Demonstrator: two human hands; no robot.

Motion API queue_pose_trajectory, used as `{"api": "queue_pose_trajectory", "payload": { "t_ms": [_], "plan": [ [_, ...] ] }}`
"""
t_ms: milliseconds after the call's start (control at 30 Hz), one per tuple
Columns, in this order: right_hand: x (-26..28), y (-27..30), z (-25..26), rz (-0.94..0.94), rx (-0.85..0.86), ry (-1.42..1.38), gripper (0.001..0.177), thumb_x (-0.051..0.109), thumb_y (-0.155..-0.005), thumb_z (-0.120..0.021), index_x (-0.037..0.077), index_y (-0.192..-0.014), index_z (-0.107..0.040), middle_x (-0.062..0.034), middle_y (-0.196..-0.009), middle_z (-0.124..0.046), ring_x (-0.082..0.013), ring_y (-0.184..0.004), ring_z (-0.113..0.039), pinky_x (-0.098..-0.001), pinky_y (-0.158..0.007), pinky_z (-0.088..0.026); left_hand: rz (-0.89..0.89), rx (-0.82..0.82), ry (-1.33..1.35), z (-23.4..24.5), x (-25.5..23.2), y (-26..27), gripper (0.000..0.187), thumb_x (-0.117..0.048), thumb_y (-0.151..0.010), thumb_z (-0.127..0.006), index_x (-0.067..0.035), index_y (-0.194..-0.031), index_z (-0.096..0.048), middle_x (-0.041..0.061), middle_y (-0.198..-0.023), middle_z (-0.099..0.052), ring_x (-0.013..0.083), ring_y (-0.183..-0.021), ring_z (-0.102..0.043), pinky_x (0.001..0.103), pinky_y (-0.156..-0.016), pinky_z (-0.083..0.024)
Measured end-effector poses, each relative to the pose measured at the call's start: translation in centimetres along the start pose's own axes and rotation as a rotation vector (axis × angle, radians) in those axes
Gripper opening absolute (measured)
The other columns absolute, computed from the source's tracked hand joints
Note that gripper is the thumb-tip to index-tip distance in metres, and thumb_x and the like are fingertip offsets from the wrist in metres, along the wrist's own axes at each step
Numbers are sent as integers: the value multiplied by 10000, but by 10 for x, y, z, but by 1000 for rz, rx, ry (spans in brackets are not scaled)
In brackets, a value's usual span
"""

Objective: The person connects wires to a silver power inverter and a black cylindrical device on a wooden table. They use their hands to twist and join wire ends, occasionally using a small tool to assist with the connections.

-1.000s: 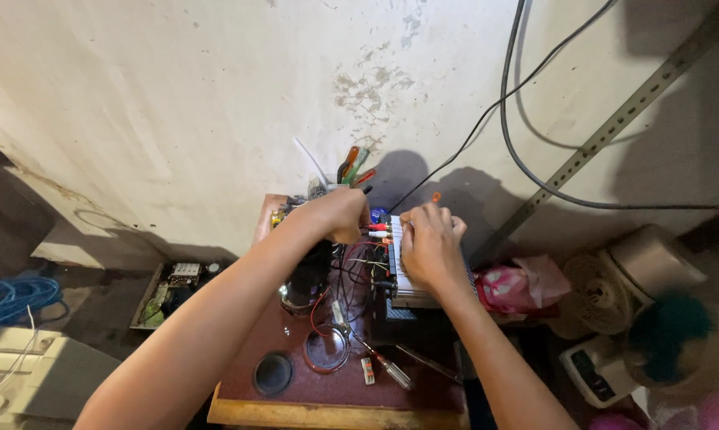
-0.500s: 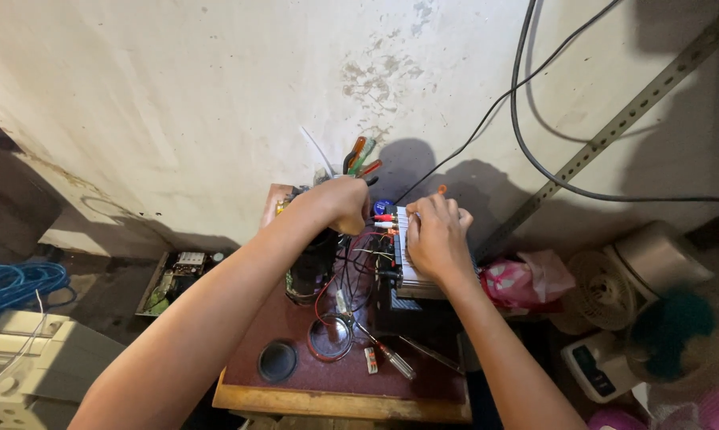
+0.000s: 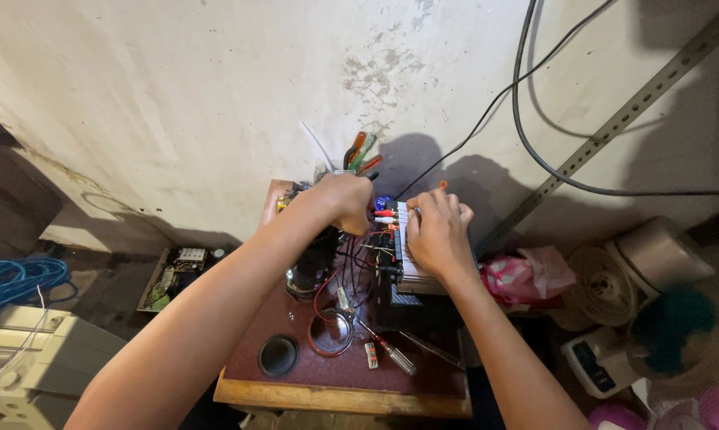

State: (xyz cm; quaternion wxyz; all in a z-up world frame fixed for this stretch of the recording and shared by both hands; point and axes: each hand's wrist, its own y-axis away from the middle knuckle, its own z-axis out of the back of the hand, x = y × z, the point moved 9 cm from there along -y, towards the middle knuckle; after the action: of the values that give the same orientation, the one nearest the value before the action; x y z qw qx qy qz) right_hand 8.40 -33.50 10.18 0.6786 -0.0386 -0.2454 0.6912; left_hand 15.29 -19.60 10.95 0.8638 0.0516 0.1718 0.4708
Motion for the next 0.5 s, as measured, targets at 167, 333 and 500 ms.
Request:
{"api": "queue_pose_trajectory", "payload": {
  "t_ms": [167,333,500],
  "plan": [
    [1,0,1,-2,8,-10,142,184,-971,-567,171,-1093,-638,-20,-1049,-536,-257,-1151,-516,-533,-1092,-300,-31,8,-67,-6,-1,-7,394,-268,-669,-692,-119,-1021,-788,107,-1054,-775,347,-1119,-717,449,-1042,-476],
    [1,-1,1,0,8,-6,149,192,-967,-573,170,-1097,-640,-23,-1049,-539,-258,-1153,-513,-529,-1090,-301,6,67,-90,6,-14,14,451,-277,-669,-692,-91,-1072,-767,100,-1134,-763,308,-1208,-680,422,-1086,-433],
    [2,0,2,-10,14,-17,149,198,-976,-567,162,-1101,-641,-19,-1060,-539,-252,-1153,-510,-530,-1091,-300,-25,72,-139,-7,-13,11,474,-280,-651,-704,-91,-1083,-764,94,-1123,-771,315,-1204,-681,448,-1065,-392]
  ]
}}
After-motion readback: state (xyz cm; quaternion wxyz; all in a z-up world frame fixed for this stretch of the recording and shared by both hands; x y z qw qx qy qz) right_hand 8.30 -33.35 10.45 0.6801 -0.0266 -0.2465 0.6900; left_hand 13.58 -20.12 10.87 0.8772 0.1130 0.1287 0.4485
